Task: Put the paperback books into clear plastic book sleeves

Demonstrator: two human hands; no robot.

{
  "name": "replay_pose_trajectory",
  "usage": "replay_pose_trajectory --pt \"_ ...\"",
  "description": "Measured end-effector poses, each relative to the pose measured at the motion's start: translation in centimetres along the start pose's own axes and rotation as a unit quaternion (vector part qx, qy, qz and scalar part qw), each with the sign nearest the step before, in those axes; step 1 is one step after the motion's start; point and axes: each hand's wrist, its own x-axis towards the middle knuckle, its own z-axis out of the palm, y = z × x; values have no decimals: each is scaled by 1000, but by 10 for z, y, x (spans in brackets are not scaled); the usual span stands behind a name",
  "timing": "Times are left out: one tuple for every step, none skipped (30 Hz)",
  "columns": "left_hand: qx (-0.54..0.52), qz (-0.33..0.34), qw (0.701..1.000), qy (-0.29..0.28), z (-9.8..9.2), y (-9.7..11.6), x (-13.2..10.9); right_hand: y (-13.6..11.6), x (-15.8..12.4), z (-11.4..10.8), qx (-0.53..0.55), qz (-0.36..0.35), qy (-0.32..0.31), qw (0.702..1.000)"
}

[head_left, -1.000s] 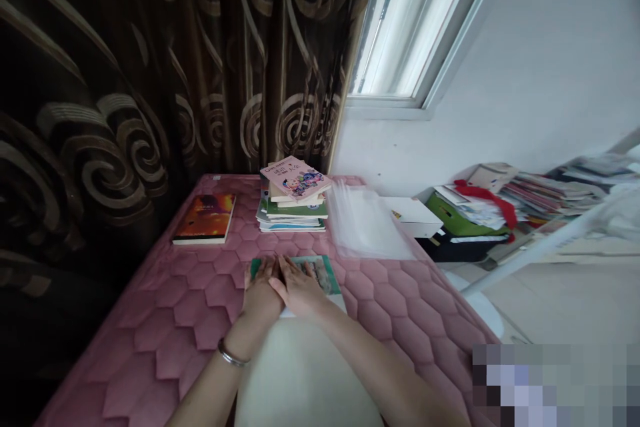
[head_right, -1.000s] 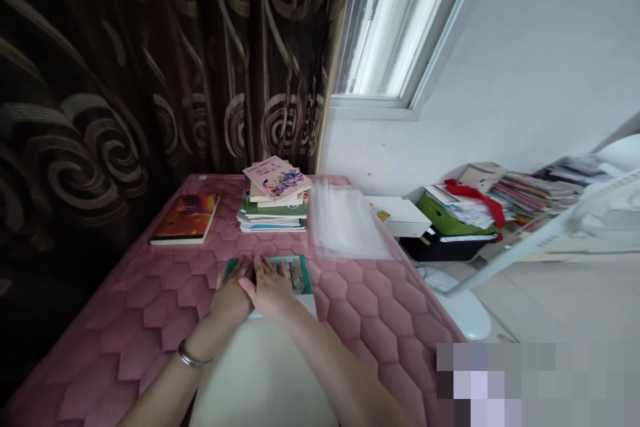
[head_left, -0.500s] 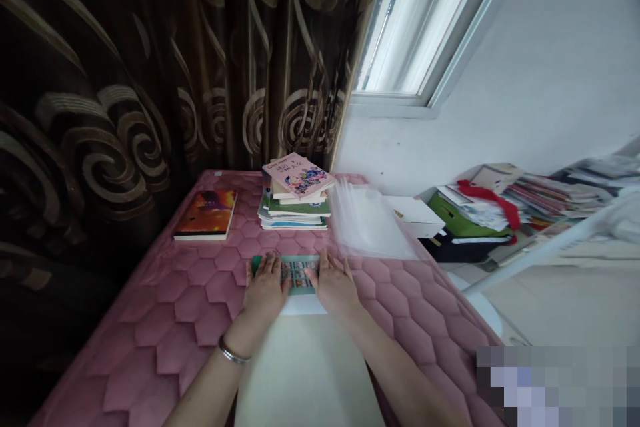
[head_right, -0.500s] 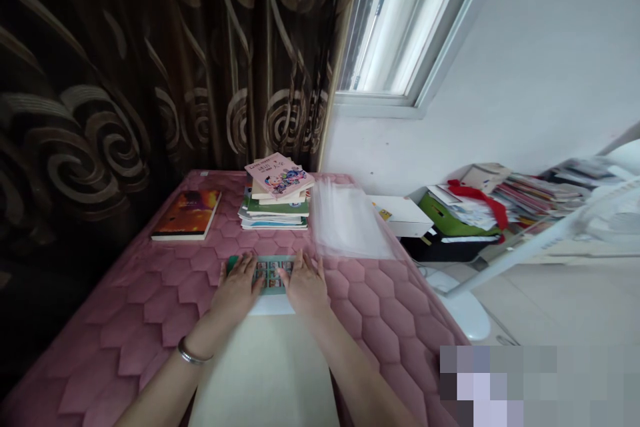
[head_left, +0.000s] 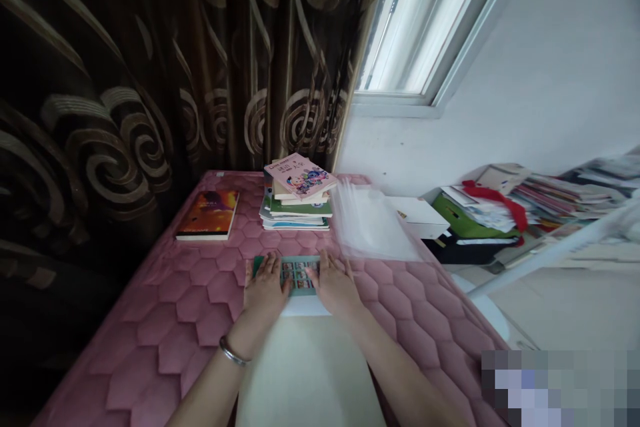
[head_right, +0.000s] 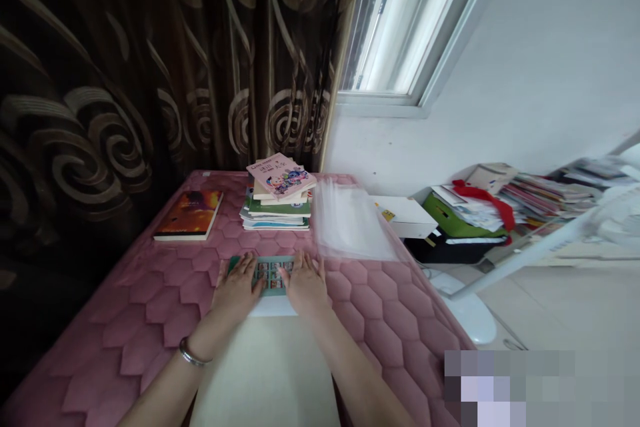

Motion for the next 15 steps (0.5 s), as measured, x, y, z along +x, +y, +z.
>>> replay_pose_trajectory --pt "-1 0 1000 3 0 1 0 -5 -1 -2 -1 -13 0 1000" --pt "-2 0 1000 3 -1 1 -1 -11 -1 -4 1 -32 -1 999" --pt "-3 1 1000 0 -2 1 -1 -17 -2 -5 6 -57 -6 998" --pt "-3 2 1000 -6 -4 1 -2 -24 -3 -5 17 -86 -15 996" --pt "-1 3 1000 -15 -6 1 -2 -31 -3 -4 31 -114 -30 993" --pt "1 3 1000 -24 -8 0 -3 -38 -3 -4 46 -137 -48 988" --pt "4 5 999 -32 -9 -1 -3 -44 -3 -3 60 -151 -67 984" --pt "6 7 999 -37 -10 -1 -3 -48 -3 -2 70 -157 -83 982" --pt "8 9 999 -37 -11 -2 -3 -50 -2 -2 75 -157 -92 980" --pt "8 10 999 -35 -11 -3 -3 -51 -2 -1 75 -148 -94 982" --pt "8 11 999 -31 -10 -3 -3 -49 -2 -1 70 -134 -91 984" --pt "7 8 1000 -25 -9 -3 -3 -45 -1 -1 61 -120 -82 987" --pt "7 0 1000 -18 -7 -4 -2 -39 -1 -1 49 -104 -72 991" --pt "8 -10 1000 -12 -5 -4 -2 -32 -1 -1 36 -86 -61 994" --pt "9 -23 1000 -8 -3 -4 -1 -24 -1 -1 24 -66 -51 996"
